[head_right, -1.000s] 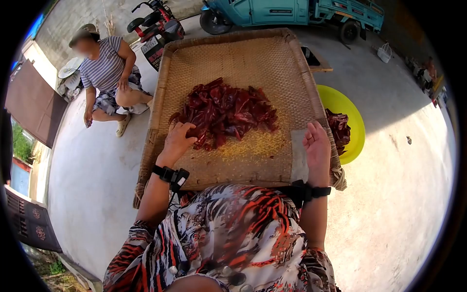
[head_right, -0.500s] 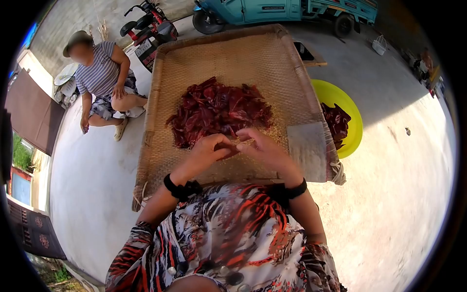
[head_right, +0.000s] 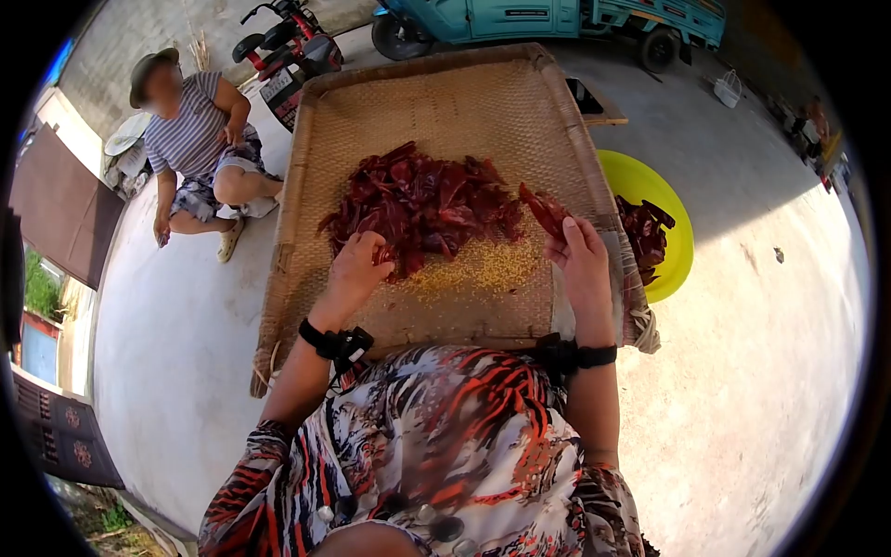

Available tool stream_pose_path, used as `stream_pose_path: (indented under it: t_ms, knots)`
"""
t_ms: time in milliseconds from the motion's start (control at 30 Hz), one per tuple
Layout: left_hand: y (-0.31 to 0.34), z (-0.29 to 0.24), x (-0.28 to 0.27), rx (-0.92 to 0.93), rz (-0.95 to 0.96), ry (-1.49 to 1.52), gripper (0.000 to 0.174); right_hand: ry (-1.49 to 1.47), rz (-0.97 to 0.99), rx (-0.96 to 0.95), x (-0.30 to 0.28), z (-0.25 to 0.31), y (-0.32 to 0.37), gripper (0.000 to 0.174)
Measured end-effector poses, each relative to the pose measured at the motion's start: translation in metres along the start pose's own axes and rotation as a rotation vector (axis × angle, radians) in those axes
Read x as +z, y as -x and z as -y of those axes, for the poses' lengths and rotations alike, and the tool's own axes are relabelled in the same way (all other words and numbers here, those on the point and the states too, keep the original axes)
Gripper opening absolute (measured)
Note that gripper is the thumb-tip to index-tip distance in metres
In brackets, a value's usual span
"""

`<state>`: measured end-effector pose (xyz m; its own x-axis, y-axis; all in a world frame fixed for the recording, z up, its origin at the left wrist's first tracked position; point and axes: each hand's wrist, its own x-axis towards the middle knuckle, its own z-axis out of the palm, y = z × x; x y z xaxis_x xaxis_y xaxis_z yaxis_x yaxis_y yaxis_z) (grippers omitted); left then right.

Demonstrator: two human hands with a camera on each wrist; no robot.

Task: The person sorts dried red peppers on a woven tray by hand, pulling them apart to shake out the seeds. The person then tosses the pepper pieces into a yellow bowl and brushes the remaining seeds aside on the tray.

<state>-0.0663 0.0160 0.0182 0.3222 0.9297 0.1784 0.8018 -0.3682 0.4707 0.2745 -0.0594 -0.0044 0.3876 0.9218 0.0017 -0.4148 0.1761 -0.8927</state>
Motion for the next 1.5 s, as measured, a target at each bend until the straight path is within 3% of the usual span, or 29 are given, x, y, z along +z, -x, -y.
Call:
stream_pose_path:
  t_ms: [100, 200, 367, 500, 600, 700, 800, 900, 1000, 1100, 1200, 1300, 1400, 1500]
  knots:
    - [0.003, 0.001, 0.002, -0.006, -0.02, -0.11, 0.038, -0.553, -0.173, -0.154, -0.025, 0.01, -0.015, 0.027]
    - [0.003, 0.004, 0.004, -0.012, -0.063, -0.186, 0.036, -0.645, -0.231, 0.062, -0.034, 0.019, -0.008, 0.027]
    - [-0.001, 0.0, 0.001, -0.022, -0.078, -0.219, 0.03, -0.292, 0.045, 0.131, -0.03, -0.014, -0.001, 0.025]
    - [0.008, -0.023, -0.012, 0.056, -0.061, -0.106, 0.022, 0.18, 0.208, 0.116, 0.021, -0.003, 0.016, 0.024]
    - [0.01, -0.035, -0.005, 0.11, 0.059, 0.139, 0.022, 0.467, 0.495, 0.058, 0.045, -0.004, 0.022, 0.026]
    - [0.01, -0.051, 0.009, 0.14, 0.179, 0.402, 0.025, 0.873, 0.705, -0.183, 0.059, -0.015, 0.029, 0.029]
    - [0.007, -0.054, 0.017, 0.221, 0.201, 0.432, 0.027, 0.919, 0.775, 0.136, 0.063, -0.012, 0.032, 0.027]
    - [0.0, -0.048, 0.012, 0.208, 0.112, 0.238, 0.032, 0.72, 0.585, 0.202, 0.04, -0.023, 0.024, 0.025]
    - [-0.016, -0.018, 0.009, 0.207, 0.016, 0.065, 0.036, 0.571, 0.266, 0.129, 0.018, -0.003, 0.01, 0.03]
    - [-0.031, -0.002, 0.012, 0.284, -0.1, -0.127, 0.035, -0.046, -0.106, -0.006, 0.004, 0.011, 0.004, 0.027]
    - [-0.039, 0.01, 0.019, 0.277, -0.067, -0.157, 0.033, -0.296, -0.156, 0.041, -0.017, 0.006, -0.002, 0.024]
    - [-0.043, 0.001, 0.011, 0.245, -0.025, -0.144, 0.028, -0.096, -0.001, 0.127, -0.022, -0.013, 0.004, 0.029]
    - [-0.04, -0.009, 0.009, 0.258, -0.18, -0.057, 0.022, 0.054, 0.12, 0.191, -0.006, -0.023, 0.01, 0.029]
    - [-0.03, -0.032, -0.001, 0.241, -0.034, 0.216, 0.02, 0.353, 0.243, 0.118, 0.027, -0.012, 0.018, 0.028]
